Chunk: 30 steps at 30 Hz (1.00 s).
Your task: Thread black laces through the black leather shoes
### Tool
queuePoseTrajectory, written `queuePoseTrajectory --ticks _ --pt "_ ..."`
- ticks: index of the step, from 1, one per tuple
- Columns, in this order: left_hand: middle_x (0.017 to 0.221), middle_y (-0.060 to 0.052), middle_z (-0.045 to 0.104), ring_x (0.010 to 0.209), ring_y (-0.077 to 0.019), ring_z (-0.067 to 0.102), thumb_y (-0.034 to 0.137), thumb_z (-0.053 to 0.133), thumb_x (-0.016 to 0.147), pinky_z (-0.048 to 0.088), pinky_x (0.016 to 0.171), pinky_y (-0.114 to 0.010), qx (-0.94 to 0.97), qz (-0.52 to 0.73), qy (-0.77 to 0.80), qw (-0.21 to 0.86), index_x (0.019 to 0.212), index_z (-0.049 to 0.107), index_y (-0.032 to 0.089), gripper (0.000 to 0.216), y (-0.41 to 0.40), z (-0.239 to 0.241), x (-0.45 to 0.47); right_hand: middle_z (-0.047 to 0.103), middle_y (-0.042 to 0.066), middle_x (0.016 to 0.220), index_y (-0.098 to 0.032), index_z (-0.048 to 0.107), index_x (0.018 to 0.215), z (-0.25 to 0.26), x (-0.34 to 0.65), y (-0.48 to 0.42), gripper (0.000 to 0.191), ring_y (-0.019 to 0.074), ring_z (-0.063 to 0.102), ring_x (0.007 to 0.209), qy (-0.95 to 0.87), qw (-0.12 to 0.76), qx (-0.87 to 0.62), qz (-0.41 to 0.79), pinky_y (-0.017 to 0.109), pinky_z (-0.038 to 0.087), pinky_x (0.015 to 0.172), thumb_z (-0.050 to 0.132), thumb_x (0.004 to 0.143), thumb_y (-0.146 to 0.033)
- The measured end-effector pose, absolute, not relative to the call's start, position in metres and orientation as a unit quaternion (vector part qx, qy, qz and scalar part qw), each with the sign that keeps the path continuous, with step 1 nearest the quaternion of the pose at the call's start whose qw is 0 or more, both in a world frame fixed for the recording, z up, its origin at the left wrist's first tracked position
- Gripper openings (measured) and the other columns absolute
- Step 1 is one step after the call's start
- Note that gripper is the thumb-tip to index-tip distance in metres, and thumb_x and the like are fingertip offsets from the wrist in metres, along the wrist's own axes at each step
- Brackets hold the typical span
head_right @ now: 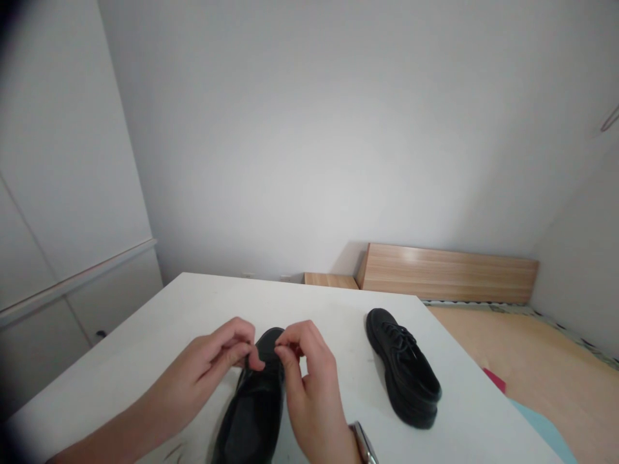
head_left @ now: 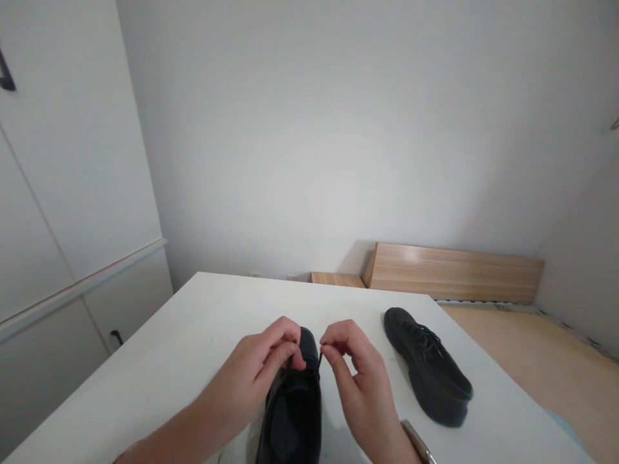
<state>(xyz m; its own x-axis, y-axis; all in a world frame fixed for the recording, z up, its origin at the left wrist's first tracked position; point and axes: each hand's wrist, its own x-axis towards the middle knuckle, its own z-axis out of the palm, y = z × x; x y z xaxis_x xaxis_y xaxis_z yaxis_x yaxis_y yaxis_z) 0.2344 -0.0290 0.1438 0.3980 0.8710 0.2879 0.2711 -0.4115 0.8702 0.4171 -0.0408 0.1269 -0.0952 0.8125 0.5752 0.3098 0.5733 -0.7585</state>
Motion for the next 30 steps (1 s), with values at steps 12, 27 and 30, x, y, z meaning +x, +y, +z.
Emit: queuePoseTrajectory --ticks 12,27,30 --pt "0.068 0.0 0.066 0.066 -0.0142 0.062 0.032 0.071 0.081 0.047 0.066 -0.024 0.642 0.364 0.358 0.572 0.079 0.071 0.014 0.018 -0.018 0.132 0.245 0.059 0.0 0.086 -0.023 0.07 0.082 0.124 0.417 -0.031 0.009 0.0148 0.056 0.082 -0.681 0.546 -0.333 0.356 0.025 0.044 0.073 0.067 0.089 -0.02" --pt "0.089 -0.004 0.067 0.073 -0.0123 0.062 0.002 0.054 0.085 0.047 0.065 -0.02 0.923 0.321 0.188 0.097 0.089 0.069 0.018 0.022 -0.027 0.132 0.225 0.067 0.001 0.076 -0.019 0.077 0.09 0.1 0.425 -0.027 0.025 0.0148 0.06 0.074 -0.672 0.373 -0.361 0.529 0.026 0.045 0.07 0.064 0.092 -0.04" --pt "0.077 -0.002 0.063 0.069 -0.0137 0.057 0.008 0.048 0.095 0.047 0.062 -0.022 0.924 0.329 0.197 0.011 0.081 0.062 0.017 0.022 -0.029 0.129 0.227 0.064 0.001 0.067 -0.017 0.078 0.087 0.098 0.426 -0.024 0.03 0.0133 0.059 0.067 -0.655 0.348 -0.336 0.581 0.024 0.045 0.066 0.068 0.088 -0.045"
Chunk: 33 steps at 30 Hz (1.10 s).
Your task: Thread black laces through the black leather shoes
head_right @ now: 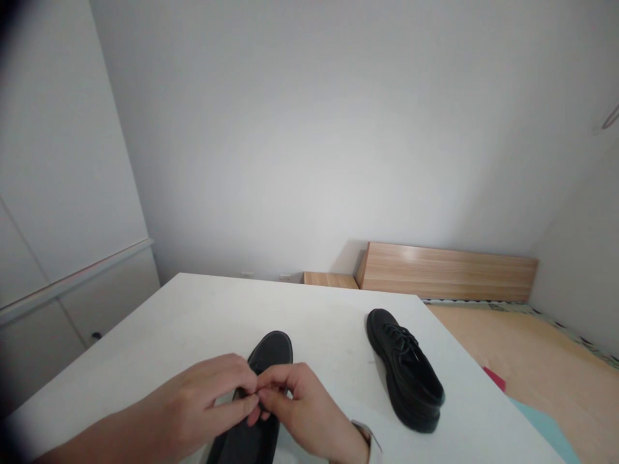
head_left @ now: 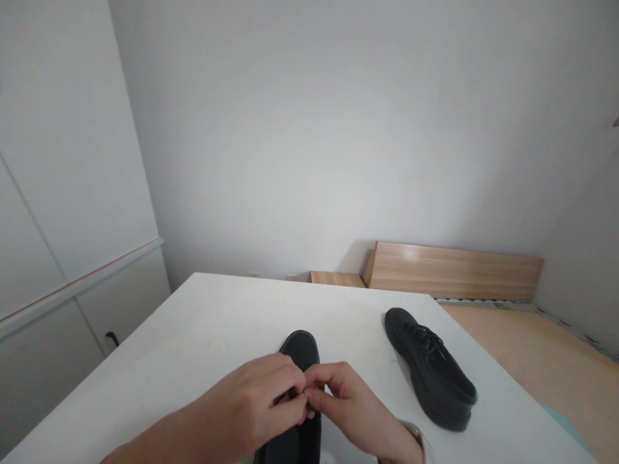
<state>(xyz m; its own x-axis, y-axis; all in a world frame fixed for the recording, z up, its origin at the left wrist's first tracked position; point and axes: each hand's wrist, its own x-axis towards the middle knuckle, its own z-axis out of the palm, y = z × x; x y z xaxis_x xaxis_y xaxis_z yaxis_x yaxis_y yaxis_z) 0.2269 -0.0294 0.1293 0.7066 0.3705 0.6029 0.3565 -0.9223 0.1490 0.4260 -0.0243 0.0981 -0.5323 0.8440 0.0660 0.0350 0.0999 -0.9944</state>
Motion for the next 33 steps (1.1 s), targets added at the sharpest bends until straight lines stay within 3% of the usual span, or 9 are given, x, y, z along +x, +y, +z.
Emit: queuePoseTrajectory --ticks 4,8,14,17,21,24,28,31,33 --pt "0.072 -0.003 0.061 0.069 -0.0153 0.055 0.011 0.043 0.099 0.051 0.064 -0.025 0.919 0.344 0.188 -0.034 0.077 0.06 0.016 0.028 -0.029 0.129 0.231 0.065 0.001 0.068 -0.017 0.078 0.089 0.096 0.428 -0.021 0.03 0.0132 0.06 0.069 -0.622 0.364 -0.307 0.621 0.024 0.047 0.069 0.073 0.084 -0.047" --pt "0.074 -0.005 0.065 0.073 -0.0174 0.058 0.007 0.043 0.099 0.055 0.075 -0.032 0.908 0.372 0.134 -0.136 0.088 0.065 0.013 0.026 -0.027 0.128 0.232 0.068 0.001 0.07 -0.018 0.078 0.088 0.092 0.428 -0.02 0.023 0.0121 0.059 0.068 -0.589 0.409 -0.332 0.613 0.023 0.045 0.068 0.078 0.081 -0.04" --pt "0.094 -0.009 0.072 0.094 -0.019 0.062 0.009 0.049 0.098 0.056 0.088 -0.032 0.875 0.443 0.161 -0.108 0.11 0.067 0.011 0.022 -0.025 0.113 0.23 0.067 0.001 0.074 -0.019 0.075 0.082 0.083 0.422 -0.026 0.016 0.0135 0.056 0.071 -0.584 0.483 -0.344 0.555 0.025 0.043 0.07 0.077 0.082 -0.035" --pt "0.102 -0.008 0.07 0.098 -0.0177 0.064 0.011 0.052 0.097 0.058 0.085 -0.028 0.842 0.5 0.201 -0.005 0.102 0.071 0.019 0.022 -0.023 0.103 0.227 0.067 0.003 0.079 -0.019 0.073 0.083 0.08 0.422 -0.026 0.017 0.0162 0.056 0.078 -0.601 0.512 -0.354 0.501 0.028 0.044 0.074 0.073 0.085 -0.036" --pt "0.103 -0.007 0.07 0.088 -0.0146 0.07 0.02 0.055 0.097 0.059 0.07 -0.019 0.772 0.513 0.306 0.217 0.09 0.073 0.023 0.019 -0.023 0.087 0.212 0.062 0.003 0.076 -0.018 0.068 0.079 0.071 0.436 -0.026 0.025 0.0176 0.055 0.075 -0.585 0.535 -0.405 0.455 0.028 0.044 0.07 0.072 0.083 -0.042" --pt "0.097 -0.006 0.074 0.094 -0.0193 0.071 0.032 0.066 0.09 0.058 0.082 -0.026 0.694 0.507 0.409 0.305 0.08 0.073 0.023 0.015 -0.025 0.07 0.193 0.057 0.001 0.072 -0.018 0.063 0.074 0.054 0.458 -0.029 0.029 0.0166 0.051 0.07 -0.549 0.541 -0.449 0.452 0.026 0.041 0.065 0.075 0.08 -0.045" --pt "0.1 -0.008 0.076 0.101 -0.024 0.069 0.05 0.067 0.085 0.056 0.09 -0.034 0.609 0.474 0.47 0.428 0.081 0.071 0.02 0.031 -0.028 0.057 0.182 0.051 -0.001 0.07 -0.019 0.061 0.072 0.028 0.48 -0.038 0.029 0.0156 0.045 0.067 -0.514 0.553 -0.472 0.455 0.025 0.038 0.061 0.075 0.08 -0.044" --pt "0.101 -0.008 0.077 0.102 -0.0233 0.069 0.051 0.062 0.088 0.052 0.094 -0.036 0.568 0.465 0.454 0.504 0.084 0.064 0.019 0.032 -0.027 0.067 0.194 0.051 0.0 0.073 -0.02 0.06 0.074 0.028 0.48 -0.042 0.026 0.0161 0.047 0.069 -0.535 0.567 -0.454 0.432 0.026 0.038 0.062 0.069 0.086 -0.041" --pt "0.09 -0.007 0.078 0.091 -0.0213 0.071 0.048 0.06 0.09 0.052 0.088 -0.034 0.569 0.46 0.42 0.537 0.084 0.059 0.019 0.029 -0.024 0.081 0.21 0.052 0.001 0.076 -0.02 0.059 0.078 0.042 0.471 -0.043 0.019 0.0169 0.049 0.073 -0.577 0.573 -0.424 0.399 0.027 0.04 0.066 0.063 0.091 -0.035"
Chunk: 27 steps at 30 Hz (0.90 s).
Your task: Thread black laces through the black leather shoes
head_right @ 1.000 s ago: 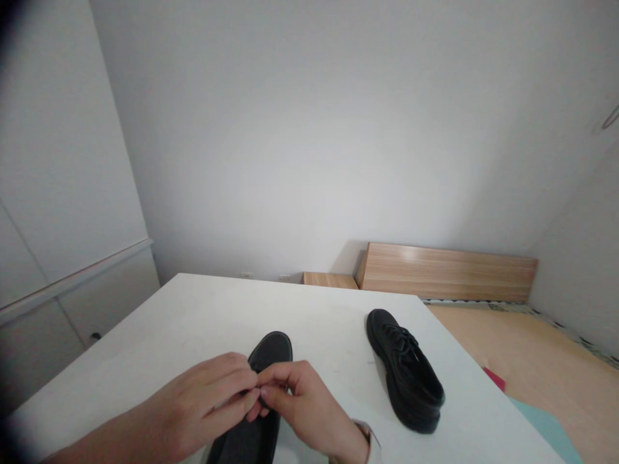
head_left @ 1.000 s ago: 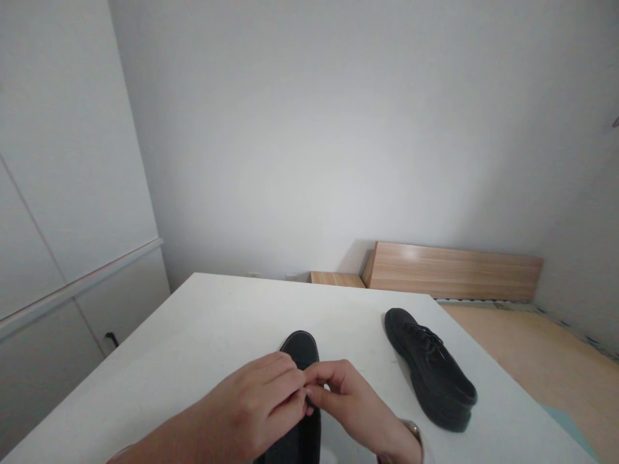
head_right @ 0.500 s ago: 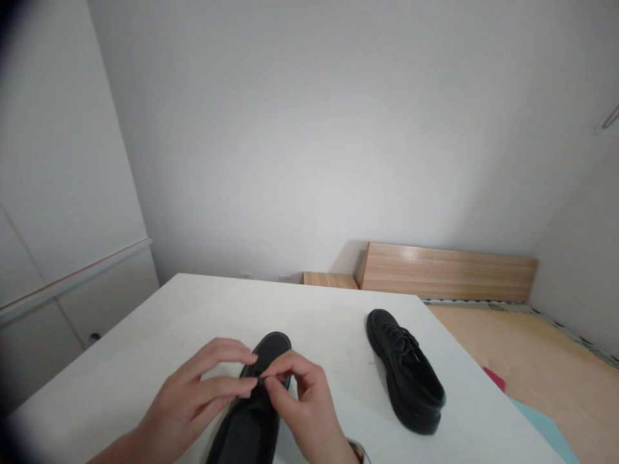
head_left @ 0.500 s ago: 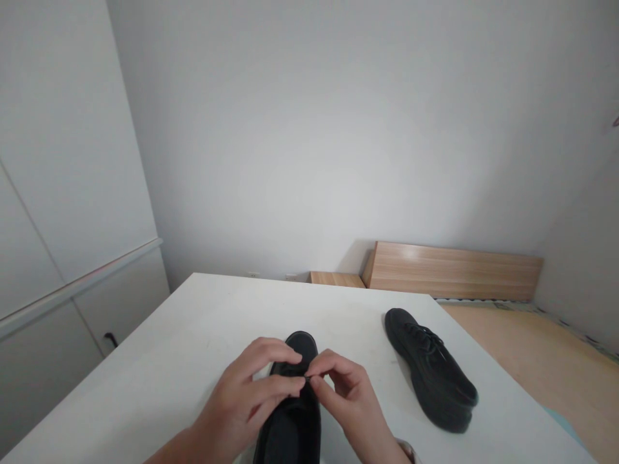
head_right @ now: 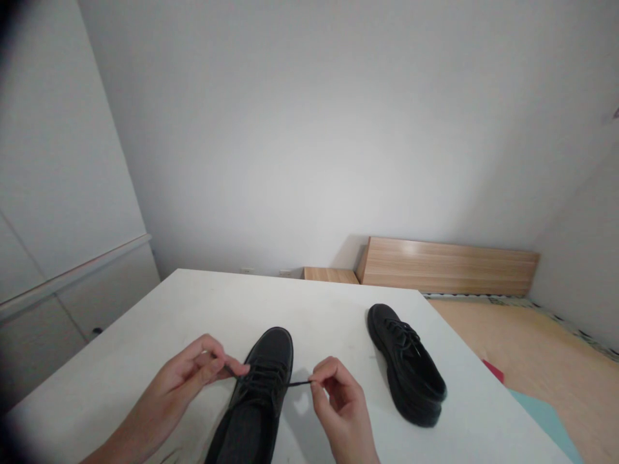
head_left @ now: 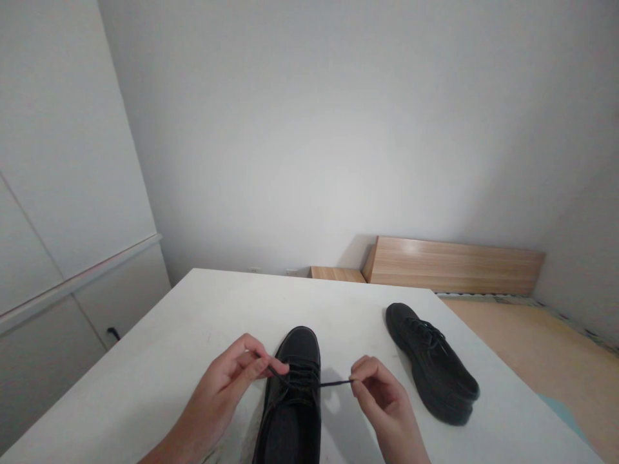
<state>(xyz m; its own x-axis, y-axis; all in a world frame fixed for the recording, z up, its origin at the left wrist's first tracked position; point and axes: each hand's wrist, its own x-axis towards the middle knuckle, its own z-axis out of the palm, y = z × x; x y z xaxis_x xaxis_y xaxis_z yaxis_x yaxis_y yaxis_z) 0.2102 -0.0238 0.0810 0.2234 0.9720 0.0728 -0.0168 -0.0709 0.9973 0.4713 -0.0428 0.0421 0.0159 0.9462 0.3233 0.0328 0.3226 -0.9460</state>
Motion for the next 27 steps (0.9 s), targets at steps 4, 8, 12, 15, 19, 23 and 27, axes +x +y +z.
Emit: queuePoseTrajectory --ticks 4,8,12,15,19,23,27 --pt "0.066 0.0 0.071 0.065 -0.0151 0.065 0.029 0.067 0.082 0.048 0.067 -0.026 0.608 0.408 0.36 0.578 0.088 0.061 0.017 0.015 -0.016 0.107 0.242 0.053 0.001 0.078 -0.021 0.057 0.081 0.087 0.445 -0.043 0.01 0.0165 0.052 0.075 -0.693 0.542 -0.365 0.304 0.028 0.041 0.068 0.056 0.089 -0.015" --pt "0.063 0.002 0.067 0.062 -0.0132 0.06 0.021 0.068 0.077 0.044 0.062 -0.023 0.67 0.345 0.341 0.562 0.078 0.068 0.015 0.007 -0.013 0.12 0.254 0.057 0.0 0.078 -0.021 0.058 0.079 0.114 0.426 -0.042 0.016 0.015 0.054 0.075 -0.741 0.521 -0.338 0.255 0.027 0.041 0.068 0.057 0.085 -0.006" --pt "0.065 0.0 0.066 0.065 -0.0136 0.06 0.029 0.062 0.086 0.043 0.063 -0.022 0.729 0.329 0.364 0.478 0.068 0.07 0.015 0.024 -0.014 0.125 0.251 0.061 0.002 0.086 -0.022 0.068 0.092 0.111 0.426 -0.037 0.009 0.016 0.057 0.08 -0.713 0.527 -0.344 0.309 0.028 0.045 0.071 0.061 0.092 -0.015" --pt "0.066 -0.001 0.066 0.066 -0.0136 0.06 0.033 0.06 0.089 0.042 0.064 -0.022 0.748 0.322 0.364 0.452 0.065 0.07 0.015 0.032 -0.015 0.125 0.248 0.065 0.004 0.091 -0.024 0.071 0.101 0.105 0.43 -0.034 0.011 0.0178 0.061 0.085 -0.695 0.535 -0.328 0.351 0.029 0.048 0.074 0.065 0.092 -0.022" --pt "0.071 -0.002 0.069 0.071 -0.0154 0.063 0.034 0.059 0.09 0.044 0.069 -0.023 0.746 0.322 0.358 0.46 0.07 0.072 0.016 0.03 -0.017 0.126 0.248 0.065 0.003 0.082 -0.021 0.069 0.084 0.103 0.432 -0.035 0.01 0.0165 0.061 0.08 -0.699 0.537 -0.342 0.325 0.027 0.047 0.072 0.066 0.093 -0.022" --pt "0.08 -0.004 0.073 0.083 -0.0183 0.065 0.038 0.056 0.092 0.044 0.081 -0.027 0.748 0.326 0.372 0.443 0.075 0.072 0.016 0.031 -0.017 0.122 0.246 0.058 0.0 0.081 -0.022 0.058 0.082 0.099 0.433 -0.037 0.017 0.014 0.055 0.077 -0.694 0.561 -0.371 0.258 0.025 0.043 0.069 0.054 0.098 -0.021" --pt "0.082 -0.004 0.073 0.085 -0.019 0.065 0.039 0.055 0.093 0.044 0.083 -0.028 0.745 0.294 0.379 0.463 0.077 0.069 0.016 0.032 -0.013 0.111 0.243 0.053 0.0 0.08 -0.023 0.054 0.084 0.089 0.44 -0.039 0.019 0.0144 0.051 0.076 -0.659 0.601 -0.386 0.237 0.025 0.042 0.068 0.047 0.102 -0.025"
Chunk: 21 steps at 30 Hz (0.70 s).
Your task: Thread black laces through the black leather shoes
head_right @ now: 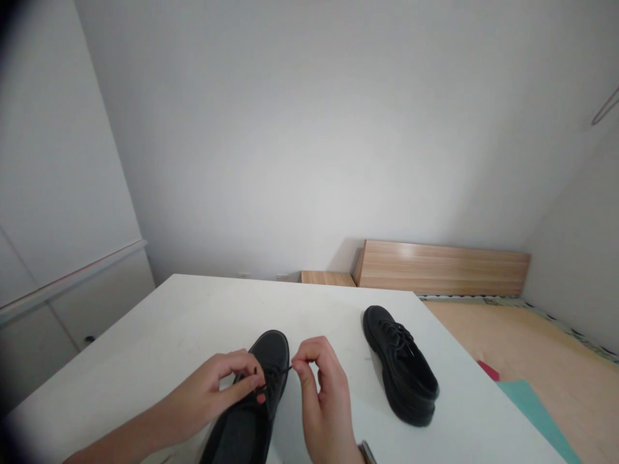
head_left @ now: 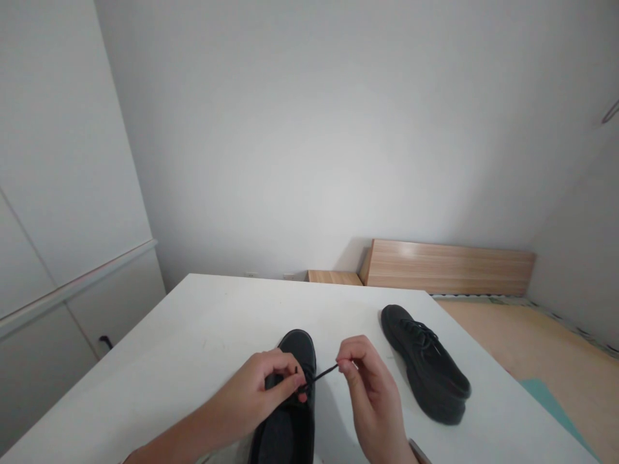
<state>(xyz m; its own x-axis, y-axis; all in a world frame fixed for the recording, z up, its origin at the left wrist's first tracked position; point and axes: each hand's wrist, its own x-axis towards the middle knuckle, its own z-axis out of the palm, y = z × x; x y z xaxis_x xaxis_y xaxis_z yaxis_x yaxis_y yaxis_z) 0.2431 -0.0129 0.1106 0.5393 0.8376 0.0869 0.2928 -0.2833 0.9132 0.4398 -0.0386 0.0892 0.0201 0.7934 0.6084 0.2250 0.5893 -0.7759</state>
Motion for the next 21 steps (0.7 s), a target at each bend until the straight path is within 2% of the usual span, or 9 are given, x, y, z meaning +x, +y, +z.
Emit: queuePoseTrajectory --ticks 4,7,9,14,18,21 --pt "0.084 -0.006 0.074 0.083 -0.0198 0.067 0.049 0.057 0.091 0.046 0.078 -0.029 0.682 0.301 0.366 0.557 0.087 0.065 0.015 0.035 -0.008 0.104 0.242 0.063 0.005 0.089 -0.023 0.055 0.09 0.081 0.451 -0.047 0.022 0.0182 0.06 0.087 -0.678 0.561 -0.356 0.314 0.03 0.048 0.078 0.04 0.104 -0.031" --pt "0.083 -0.006 0.073 0.083 -0.0199 0.067 0.052 0.058 0.089 0.047 0.078 -0.029 0.657 0.3 0.345 0.599 0.087 0.064 0.014 0.038 -0.006 0.104 0.241 0.068 0.007 0.089 -0.022 0.058 0.095 0.079 0.459 -0.056 0.026 0.0201 0.065 0.088 -0.724 0.463 -0.357 0.366 0.033 0.05 0.08 0.037 0.105 -0.033" --pt "0.084 -0.005 0.073 0.083 -0.019 0.065 0.046 0.058 0.089 0.047 0.078 -0.028 0.673 0.289 0.344 0.588 0.085 0.067 0.014 0.033 -0.005 0.104 0.241 0.069 0.006 0.088 -0.023 0.061 0.094 0.08 0.461 -0.06 0.024 0.0195 0.065 0.084 -0.759 0.396 -0.387 0.343 0.031 0.05 0.078 0.04 0.104 -0.03" --pt "0.08 0.0 0.072 0.079 -0.0157 0.06 0.019 0.066 0.076 0.043 0.075 -0.025 0.753 0.256 0.395 0.46 0.08 0.074 0.018 0.009 -0.008 0.104 0.24 0.066 0.005 0.086 -0.022 0.059 0.088 0.082 0.457 -0.056 0.016 0.0196 0.061 0.081 -0.818 0.324 -0.413 0.234 0.029 0.047 0.071 0.047 0.098 -0.02" --pt "0.084 0.001 0.067 0.082 -0.0152 0.06 0.004 0.06 0.07 0.045 0.076 -0.025 0.813 0.28 0.377 0.344 0.079 0.068 0.019 0.019 -0.016 0.105 0.241 0.064 0.004 0.085 -0.021 0.06 0.089 0.086 0.445 -0.051 0.014 0.0195 0.059 0.082 -0.807 0.347 -0.408 0.248 0.03 0.044 0.073 0.049 0.097 -0.022" --pt "0.085 0.0 0.062 0.081 -0.016 0.057 -0.004 0.055 0.069 0.045 0.071 -0.024 0.863 0.305 0.347 0.205 0.082 0.059 0.018 0.026 -0.023 0.104 0.242 0.065 0.005 0.091 -0.02 0.061 0.094 0.089 0.434 -0.047 0.019 0.0189 0.059 0.087 -0.761 0.396 -0.409 0.311 0.029 0.045 0.077 0.044 0.1 -0.026"
